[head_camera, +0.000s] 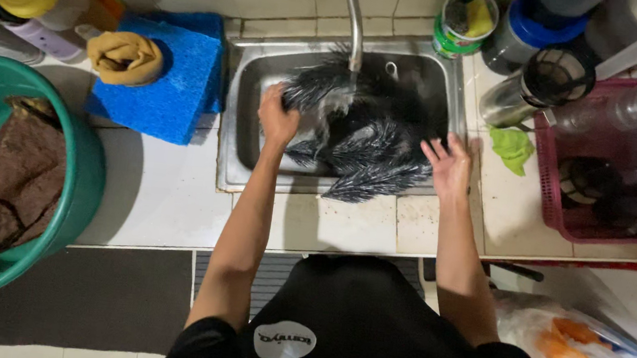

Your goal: The person washes several long, black brushes in a kitchen sink under running water, scrubbing the bristles by hand.

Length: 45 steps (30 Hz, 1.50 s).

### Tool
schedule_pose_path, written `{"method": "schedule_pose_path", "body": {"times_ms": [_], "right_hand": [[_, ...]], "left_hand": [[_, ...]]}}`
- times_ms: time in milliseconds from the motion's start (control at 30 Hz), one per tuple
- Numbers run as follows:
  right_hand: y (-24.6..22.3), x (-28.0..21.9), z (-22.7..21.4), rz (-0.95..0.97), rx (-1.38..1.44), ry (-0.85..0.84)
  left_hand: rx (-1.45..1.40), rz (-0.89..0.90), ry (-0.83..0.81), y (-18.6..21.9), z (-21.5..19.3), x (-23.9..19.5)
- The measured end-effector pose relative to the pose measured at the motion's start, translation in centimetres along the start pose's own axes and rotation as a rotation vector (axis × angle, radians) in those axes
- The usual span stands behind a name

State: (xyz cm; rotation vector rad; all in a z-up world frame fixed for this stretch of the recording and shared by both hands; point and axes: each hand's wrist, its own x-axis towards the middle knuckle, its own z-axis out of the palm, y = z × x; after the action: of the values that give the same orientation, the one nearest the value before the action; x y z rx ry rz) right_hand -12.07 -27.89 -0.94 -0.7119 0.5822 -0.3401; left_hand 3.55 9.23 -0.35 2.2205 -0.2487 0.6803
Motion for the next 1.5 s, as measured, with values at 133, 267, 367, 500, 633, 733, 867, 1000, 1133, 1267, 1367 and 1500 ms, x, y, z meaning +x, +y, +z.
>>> {"method": "schedule_pose_path", "body": {"times_ms": [133, 267, 367, 500, 633, 733, 867, 1000, 1133, 1267, 1367, 1500], "right_hand": [[0.7, -1.0, 3.6, -0.403, -0.701, -0.315], [3.4, 0.3, 5.8, -0.647, -1.429, -0.408], [7.0, 1.9, 7.6, -0.368, -1.558, -0.409], [11.8, 3.6, 9.2, -0.481, -1.44, -0.432], [14.3, 5.1, 10.5, -0.254, -1.199, -0.46], [14.5, 5.5, 10.7, -0.106, -1.074, -0.464], [15.0, 5.3, 9.8, -0.044, -0.968, -0.565], [15.6, 4.7, 8.8, -0.005, -0.907, -0.565], [15.3, 4.3, 8.6, 0.033, -0.959, -0.546], [15.0, 3.6, 9.1, 0.059, -0.966, -0.542], [15.2, 3.8, 9.8, 0.061, -0.978, -0.532], [15.9, 4.6, 9.9, 0.056, -0.984, -0.538]], "left_hand": [[-0.053, -0.154, -0.027, 0.1, -2.7, -0.4], [-0.208, -0.13, 0.029, -0.8, -2.0, -1.2], [-0.44, -0.179, 0.052, -2.0, -0.1, -1.5], [-0.616, -0.39, 0.07, -2.9, 4.0, -3.2], [-0.71, -0.459, 0.109, -3.4, 6.2, -3.8], [-0.792, -0.5, 0.101, -3.4, 6.1, -3.8], [-0.832, -0.522, 0.071, -3.5, 4.7, -3.6], [-0.729, -0.377, 0.09, -3.0, 4.2, -3.4], [-0.658, -0.352, 0.048, -2.4, 4.1, -2.8], [-0.612, -0.384, 0.032, -1.4, 3.6, -2.7], [-0.708, -0.412, 0.038, -0.6, 3.3, -2.4], [-0.811, -0.583, 0.011, -0.1, 2.9, -2.5]]}}
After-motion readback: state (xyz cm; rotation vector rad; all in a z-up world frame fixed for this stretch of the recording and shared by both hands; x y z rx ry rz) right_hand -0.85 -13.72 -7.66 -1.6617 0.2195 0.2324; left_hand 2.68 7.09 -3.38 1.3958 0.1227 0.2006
